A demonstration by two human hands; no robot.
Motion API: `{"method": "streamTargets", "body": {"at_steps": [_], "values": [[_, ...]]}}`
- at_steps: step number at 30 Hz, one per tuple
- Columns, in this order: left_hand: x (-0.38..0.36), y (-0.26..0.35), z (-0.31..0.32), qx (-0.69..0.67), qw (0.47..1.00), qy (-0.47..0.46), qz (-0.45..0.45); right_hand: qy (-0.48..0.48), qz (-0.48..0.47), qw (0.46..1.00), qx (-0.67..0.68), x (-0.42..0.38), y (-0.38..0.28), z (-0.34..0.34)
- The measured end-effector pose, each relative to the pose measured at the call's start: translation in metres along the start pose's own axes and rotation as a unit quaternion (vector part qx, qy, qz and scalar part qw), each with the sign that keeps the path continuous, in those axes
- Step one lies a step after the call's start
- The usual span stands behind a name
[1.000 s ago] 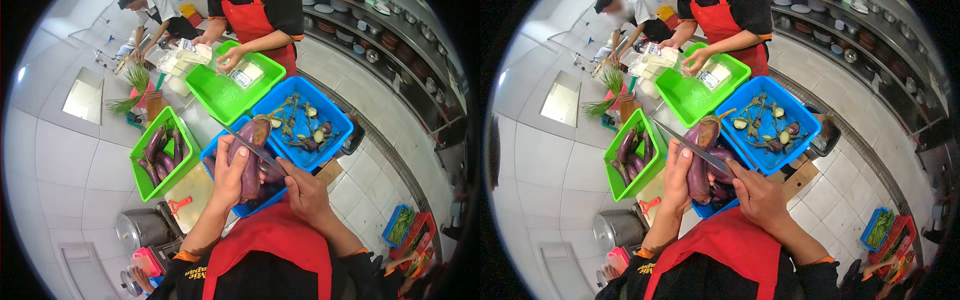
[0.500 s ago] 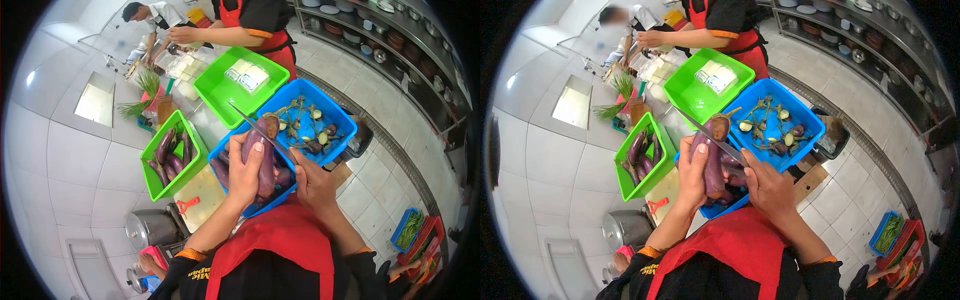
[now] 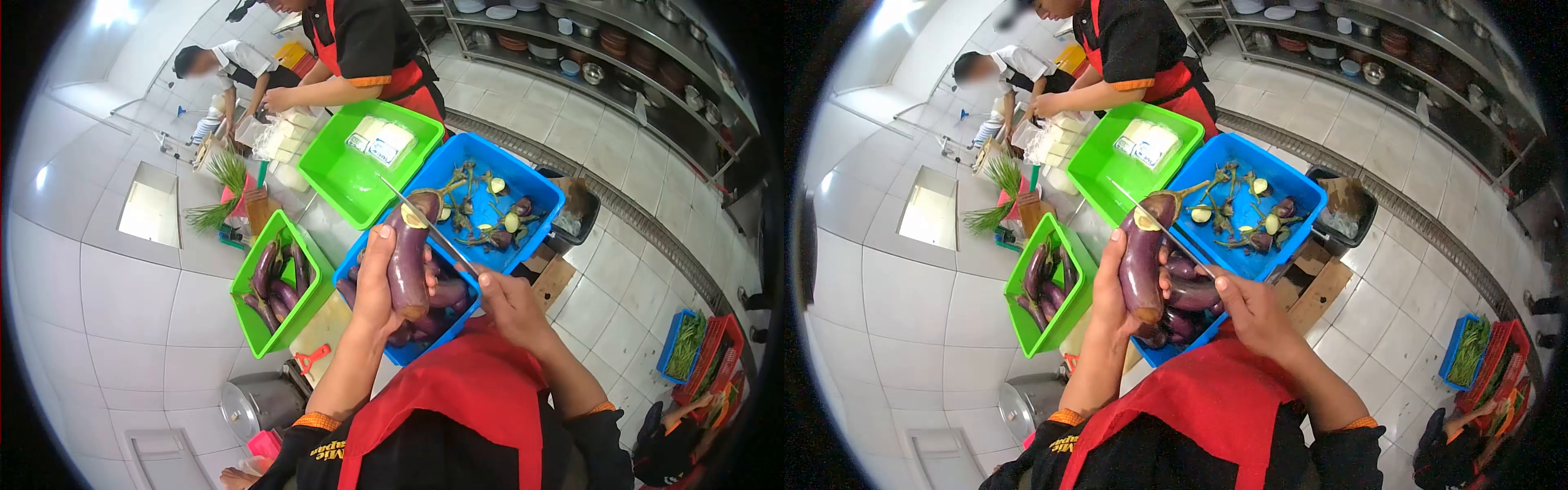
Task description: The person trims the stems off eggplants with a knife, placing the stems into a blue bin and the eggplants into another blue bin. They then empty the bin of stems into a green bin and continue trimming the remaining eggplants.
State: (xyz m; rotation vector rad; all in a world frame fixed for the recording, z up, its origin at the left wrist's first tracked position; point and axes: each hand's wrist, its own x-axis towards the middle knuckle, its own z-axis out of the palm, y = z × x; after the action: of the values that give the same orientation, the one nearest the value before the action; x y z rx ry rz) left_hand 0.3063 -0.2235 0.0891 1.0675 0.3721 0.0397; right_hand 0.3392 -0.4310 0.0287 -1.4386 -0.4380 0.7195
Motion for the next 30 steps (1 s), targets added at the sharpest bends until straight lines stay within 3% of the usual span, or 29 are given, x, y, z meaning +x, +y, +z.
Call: {"method": "streamTargets", "body": {"at_steps": [2, 3, 5, 11, 20, 24, 26, 27, 29, 30], "values": [[-0.003, 0.004, 0.003, 0.021, 1.000, 0.002, 0.008, 0.127, -0.123, 0.966, -0.186, -0.005, -0.005, 0.006], [-0.004, 0.006, 0.004, 0.041, 0.999, 0.004, 0.016, 0.126, -0.124, 0.966, -0.186, -0.006, -0.003, 0.009], [-0.007, 0.010, 0.010, 0.065, 0.997, 0.003, 0.043, 0.196, -0.230, 0.917, -0.260, -0.007, 0.002, 0.012], [-0.005, 0.003, 0.011, 0.143, 0.985, 0.013, 0.098, 0.257, -0.212, 0.862, -0.383, 0.003, 0.018, 0.018], [0.005, 0.002, 0.009, 0.132, 0.986, 0.027, 0.099, 0.313, -0.203, 0.832, -0.411, 0.019, 0.033, 0.030], [0.010, -0.023, 0.013, 0.123, 0.988, 0.021, 0.094, 0.296, -0.143, 0.838, -0.436, 0.029, 0.027, 0.027], [0.017, -0.035, 0.008, 0.136, 0.985, 0.010, 0.101, 0.270, -0.120, 0.896, -0.331, 0.041, 0.022, 0.027], [0.021, -0.035, 0.005, 0.135, 0.986, 0.017, 0.100, 0.273, -0.118, 0.896, -0.329, 0.045, 0.023, 0.024], [0.026, -0.033, 0.001, 0.139, 0.985, 0.015, 0.097, 0.159, -0.060, 0.977, -0.127, 0.049, 0.027, 0.016], [0.027, -0.034, 0.000, 0.141, 0.985, 0.014, 0.095, 0.161, -0.059, 0.977, -0.125, 0.048, 0.030, 0.013]]}}
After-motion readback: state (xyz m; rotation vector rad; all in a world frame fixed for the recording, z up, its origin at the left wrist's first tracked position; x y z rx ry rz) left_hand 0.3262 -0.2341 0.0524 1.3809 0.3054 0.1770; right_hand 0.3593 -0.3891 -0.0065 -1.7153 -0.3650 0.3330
